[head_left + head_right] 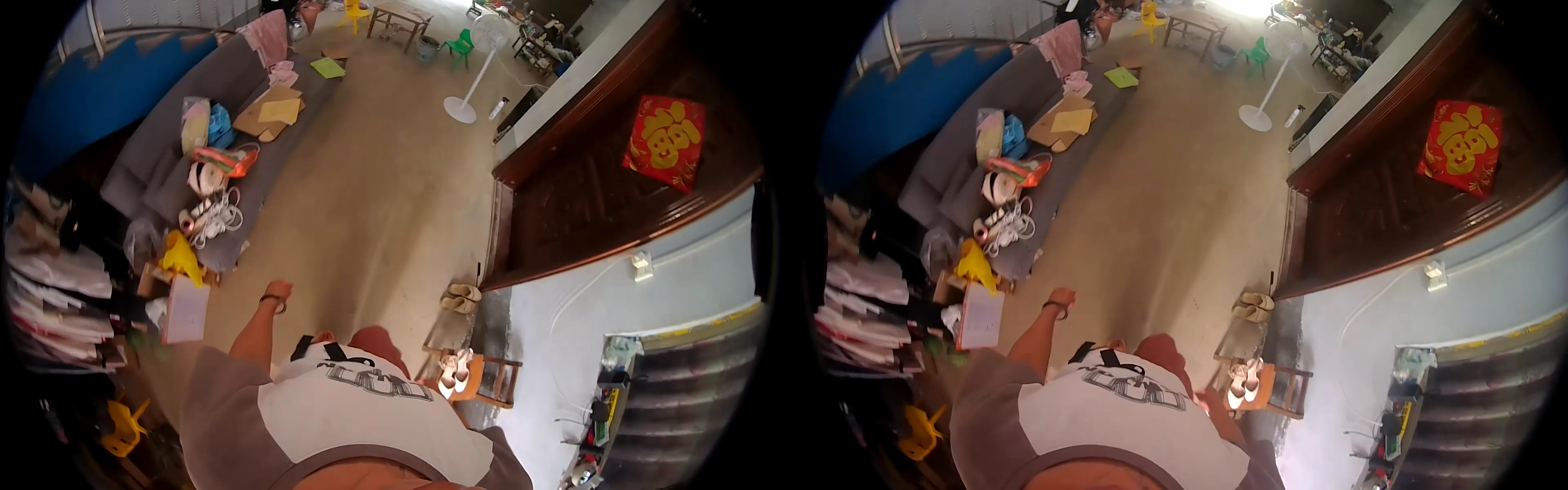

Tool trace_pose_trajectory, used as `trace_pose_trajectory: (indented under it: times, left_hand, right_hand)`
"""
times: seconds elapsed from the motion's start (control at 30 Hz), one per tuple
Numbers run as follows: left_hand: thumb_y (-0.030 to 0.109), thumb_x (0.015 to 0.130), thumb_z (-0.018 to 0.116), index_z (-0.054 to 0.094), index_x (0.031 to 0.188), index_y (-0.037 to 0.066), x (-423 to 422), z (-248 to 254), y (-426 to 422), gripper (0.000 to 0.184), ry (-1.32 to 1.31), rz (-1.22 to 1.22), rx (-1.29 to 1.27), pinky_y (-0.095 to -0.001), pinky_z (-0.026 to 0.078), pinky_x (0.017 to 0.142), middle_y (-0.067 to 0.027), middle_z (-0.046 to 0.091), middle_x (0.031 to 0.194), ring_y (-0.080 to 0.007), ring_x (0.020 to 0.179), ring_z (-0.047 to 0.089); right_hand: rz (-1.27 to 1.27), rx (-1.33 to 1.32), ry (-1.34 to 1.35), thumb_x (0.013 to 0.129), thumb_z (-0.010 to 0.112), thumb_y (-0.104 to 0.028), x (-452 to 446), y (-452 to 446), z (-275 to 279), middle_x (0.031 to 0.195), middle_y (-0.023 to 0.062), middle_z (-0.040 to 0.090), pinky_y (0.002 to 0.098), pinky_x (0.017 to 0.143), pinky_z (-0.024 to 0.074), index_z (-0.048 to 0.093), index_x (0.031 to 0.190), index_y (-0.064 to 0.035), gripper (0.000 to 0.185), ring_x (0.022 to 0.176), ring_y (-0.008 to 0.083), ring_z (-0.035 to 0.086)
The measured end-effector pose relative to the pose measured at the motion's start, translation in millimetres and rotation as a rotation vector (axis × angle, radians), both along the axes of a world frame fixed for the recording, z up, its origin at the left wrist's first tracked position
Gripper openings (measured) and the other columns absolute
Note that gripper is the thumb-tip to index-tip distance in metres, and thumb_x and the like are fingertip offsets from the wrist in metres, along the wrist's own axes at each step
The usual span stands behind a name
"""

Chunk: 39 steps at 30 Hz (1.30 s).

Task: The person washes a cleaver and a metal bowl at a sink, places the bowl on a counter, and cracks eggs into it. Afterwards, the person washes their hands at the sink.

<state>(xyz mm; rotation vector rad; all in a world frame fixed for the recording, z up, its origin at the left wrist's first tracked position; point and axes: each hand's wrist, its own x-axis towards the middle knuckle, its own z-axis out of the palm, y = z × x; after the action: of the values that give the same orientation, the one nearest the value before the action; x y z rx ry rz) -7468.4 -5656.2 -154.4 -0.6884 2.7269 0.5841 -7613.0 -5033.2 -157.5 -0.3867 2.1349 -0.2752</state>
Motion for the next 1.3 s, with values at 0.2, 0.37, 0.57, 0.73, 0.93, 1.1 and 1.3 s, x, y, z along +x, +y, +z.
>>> trace_pose_trajectory:
  times: [0.2, 0.37, 0.57, 0.73, 0.93, 1.1, 1.3]
  left_hand:
    - [0.026, 0.089, 0.053, 0.063, 0.071, 0.006, -248.8, 106.3, -91.0, 0.029, 0.478, 0.577, 0.628, -0.0350, 0.046, 0.067, -0.0089, 0.064, 0.073, -0.0196, 0.067, 0.058]
    - [0.025, 0.088, 0.047, 0.065, 0.068, 0.006, -281.3, 20.4, -139.2, 0.033, 0.027, 0.494, 0.480, -0.0374, 0.048, 0.067, -0.0089, 0.065, 0.067, -0.0208, 0.066, 0.062]
    - [0.034, 0.088, 0.059, 0.066, 0.099, -0.007, -237.3, -26.5, -136.4, 0.043, -0.322, 1.103, 0.699, -0.0437, 0.051, 0.075, -0.0213, 0.069, 0.091, -0.0322, 0.082, 0.066]
    - [0.032, 0.087, 0.058, 0.067, 0.096, -0.005, -338.0, 6.3, -182.1, 0.039, -0.348, 1.452, 0.888, -0.0434, 0.051, 0.072, -0.0201, 0.069, 0.088, -0.0313, 0.080, 0.066]
    - [0.030, 0.086, 0.057, 0.068, 0.092, -0.002, -559.4, -12.1, -374.3, 0.034, -0.307, 1.390, 0.953, -0.0431, 0.050, 0.070, -0.0186, 0.069, 0.085, -0.0302, 0.078, 0.066]
    - [0.025, 0.080, 0.058, 0.069, 0.079, 0.004, -810.5, -60.3, -607.8, 0.023, -0.146, 0.466, 0.424, -0.0410, 0.049, 0.064, -0.0156, 0.067, 0.077, -0.0255, 0.072, 0.065]
    - [0.037, 0.093, 0.057, 0.067, 0.076, 0.004, -1129.3, 58.3, -764.4, 0.039, 0.421, 0.715, 0.661, -0.0344, 0.049, 0.062, -0.0072, 0.066, 0.071, -0.0152, 0.063, 0.061]
  right_hand:
    - [-0.370, 0.249, -0.160, 0.087, 0.055, -0.039, -117.4, -51.5, 13.8, 0.088, 0.0215, 0.067, 0.0482, 0.073, 0.0519, 0.067, 0.088, -0.0030, 0.038, 0.085, 0.0374, 0.065]
    - [-0.182, 0.211, -0.111, 0.087, 0.056, -0.039, -323.2, -169.5, 10.3, 0.093, 0.0225, 0.067, 0.0488, 0.075, 0.0526, 0.066, 0.092, -0.0022, 0.038, 0.089, 0.0378, 0.065]
    - [-0.043, -0.108, 0.516, 0.082, 0.055, -0.034, -661.8, -424.4, 35.8, 0.072, 0.0186, 0.067, 0.0447, 0.066, 0.0509, 0.067, 0.075, -0.0037, 0.033, 0.070, 0.0326, 0.066]
    - [-0.226, -0.660, 0.318, 0.090, 0.059, -0.016, -881.1, -684.0, 92.0, 0.079, 0.0068, 0.068, 0.0291, 0.059, 0.0519, 0.066, 0.099, -0.0016, 0.019, 0.063, 0.0158, 0.064]
    - [-0.335, -0.788, 0.135, 0.093, 0.058, -0.021, -964.8, -803.8, 21.8, 0.074, 0.0008, 0.064, 0.0265, 0.055, 0.0501, 0.068, 0.095, -0.0074, 0.017, 0.059, 0.0091, 0.057]
    - [0.028, -0.087, 0.006, 0.081, 0.059, -0.022, -980.8, -715.3, 31.2, 0.078, 0.0164, 0.068, 0.0449, 0.066, 0.0519, 0.068, 0.076, -0.0069, 0.018, 0.076, 0.0317, 0.067]
    - [-0.364, 0.284, -0.134, 0.086, 0.052, -0.025, -1045.4, -689.0, 22.8, 0.085, 0.0168, 0.069, 0.0446, 0.070, 0.0523, 0.071, 0.080, -0.0078, 0.026, 0.078, 0.0302, 0.068]
